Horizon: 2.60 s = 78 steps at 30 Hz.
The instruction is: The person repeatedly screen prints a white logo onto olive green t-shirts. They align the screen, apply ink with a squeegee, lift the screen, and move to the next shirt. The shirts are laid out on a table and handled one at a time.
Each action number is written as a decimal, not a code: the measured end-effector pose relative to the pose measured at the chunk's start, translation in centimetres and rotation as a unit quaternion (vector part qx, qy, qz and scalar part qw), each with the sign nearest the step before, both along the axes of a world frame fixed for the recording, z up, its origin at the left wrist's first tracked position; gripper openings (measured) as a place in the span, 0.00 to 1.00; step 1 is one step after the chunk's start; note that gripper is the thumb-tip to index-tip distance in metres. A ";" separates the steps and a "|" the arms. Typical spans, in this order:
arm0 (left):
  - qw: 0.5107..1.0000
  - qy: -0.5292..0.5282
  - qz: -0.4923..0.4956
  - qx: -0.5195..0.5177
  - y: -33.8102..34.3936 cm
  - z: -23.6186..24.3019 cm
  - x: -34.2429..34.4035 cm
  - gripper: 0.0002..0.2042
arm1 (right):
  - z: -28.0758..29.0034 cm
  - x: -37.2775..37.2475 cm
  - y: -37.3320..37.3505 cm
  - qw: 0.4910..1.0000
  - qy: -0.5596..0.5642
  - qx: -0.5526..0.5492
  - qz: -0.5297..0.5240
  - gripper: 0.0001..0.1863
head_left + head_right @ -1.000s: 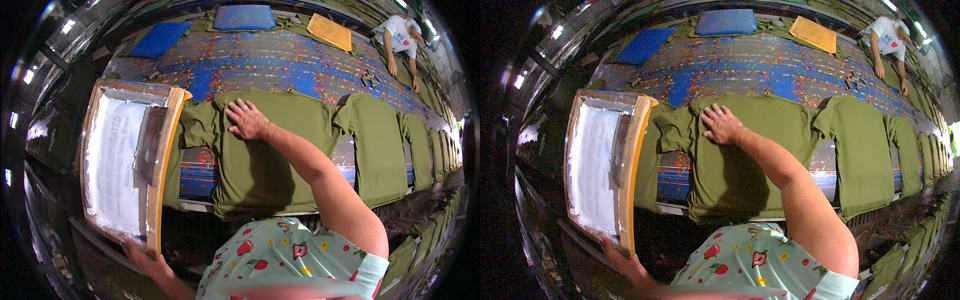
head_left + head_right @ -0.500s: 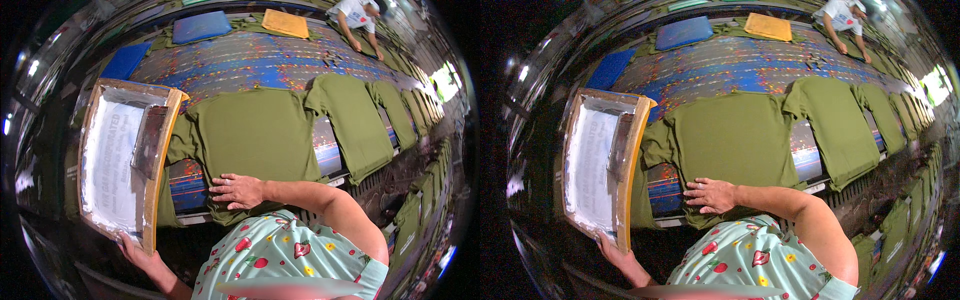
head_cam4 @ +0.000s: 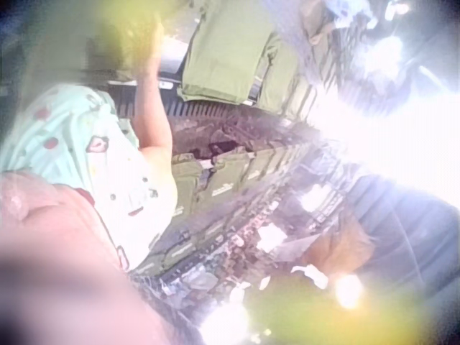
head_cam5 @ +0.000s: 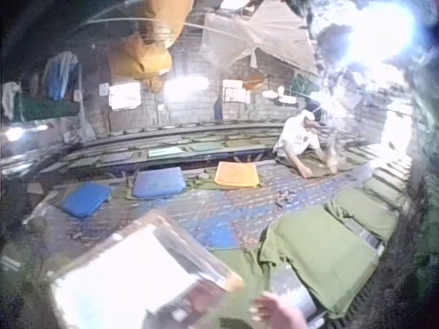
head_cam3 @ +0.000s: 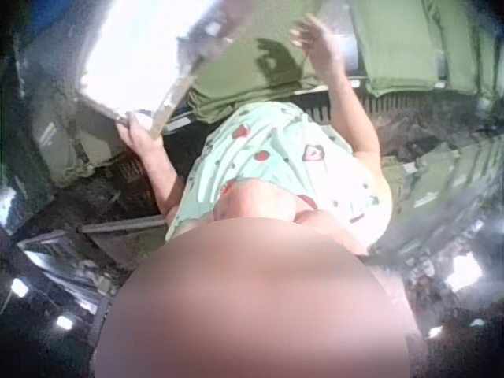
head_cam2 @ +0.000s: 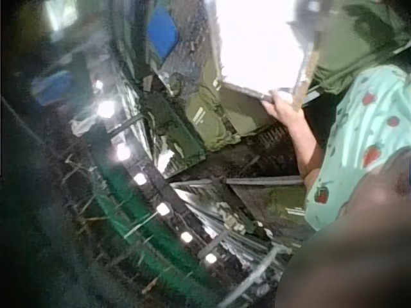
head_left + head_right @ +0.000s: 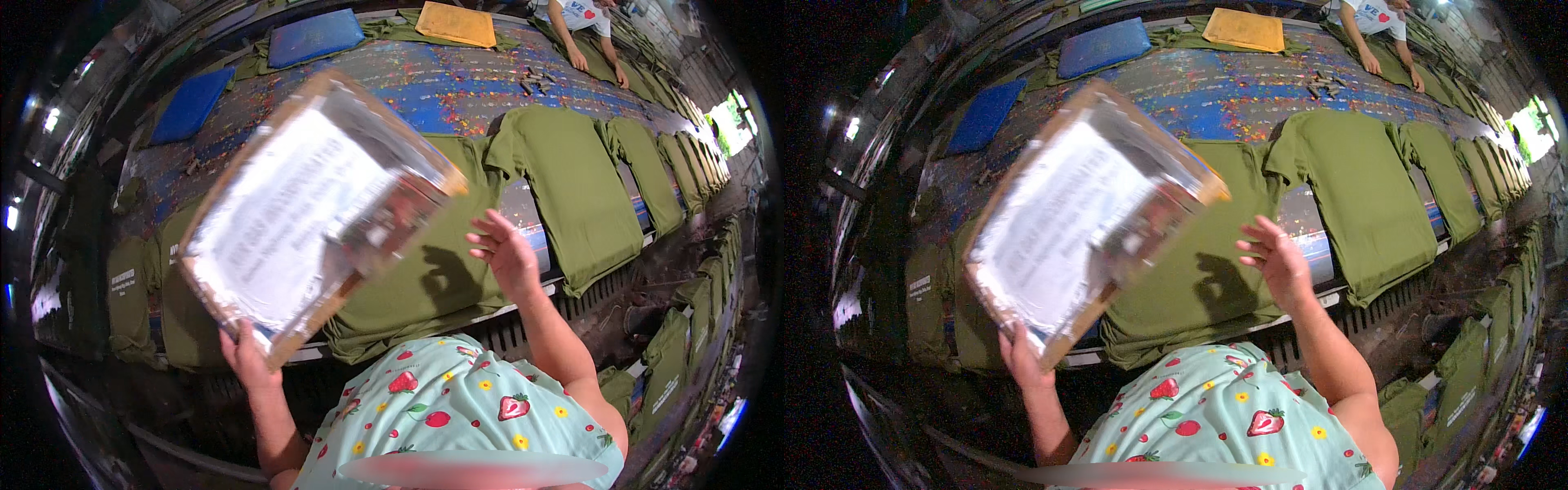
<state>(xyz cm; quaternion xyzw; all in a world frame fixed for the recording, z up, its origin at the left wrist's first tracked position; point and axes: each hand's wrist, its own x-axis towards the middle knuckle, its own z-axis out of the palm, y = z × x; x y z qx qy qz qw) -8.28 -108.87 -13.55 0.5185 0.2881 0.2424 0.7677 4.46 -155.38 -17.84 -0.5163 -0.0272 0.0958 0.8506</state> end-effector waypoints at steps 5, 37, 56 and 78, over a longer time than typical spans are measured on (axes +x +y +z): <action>0.984 0.052 -0.163 0.044 -4.7 -3.0 1.5 0.26 | 0.4 -1.3 -5.2 0.996 0.064 0.058 -0.003 0.42; 0.983 0.095 -0.140 0.066 -5.1 -10.4 13.5 0.29 | -5.8 6.0 -6.0 0.978 0.099 -0.151 -0.102 0.28; 0.984 0.079 -0.130 0.092 -5.5 -11.2 14.4 0.28 | -5.9 6.8 -5.7 0.981 0.123 -0.110 -0.104 0.29; 0.984 0.080 -0.128 0.091 -6.0 -11.4 14.1 0.28 | -6.2 6.8 -6.1 0.984 0.123 -0.085 -0.093 0.29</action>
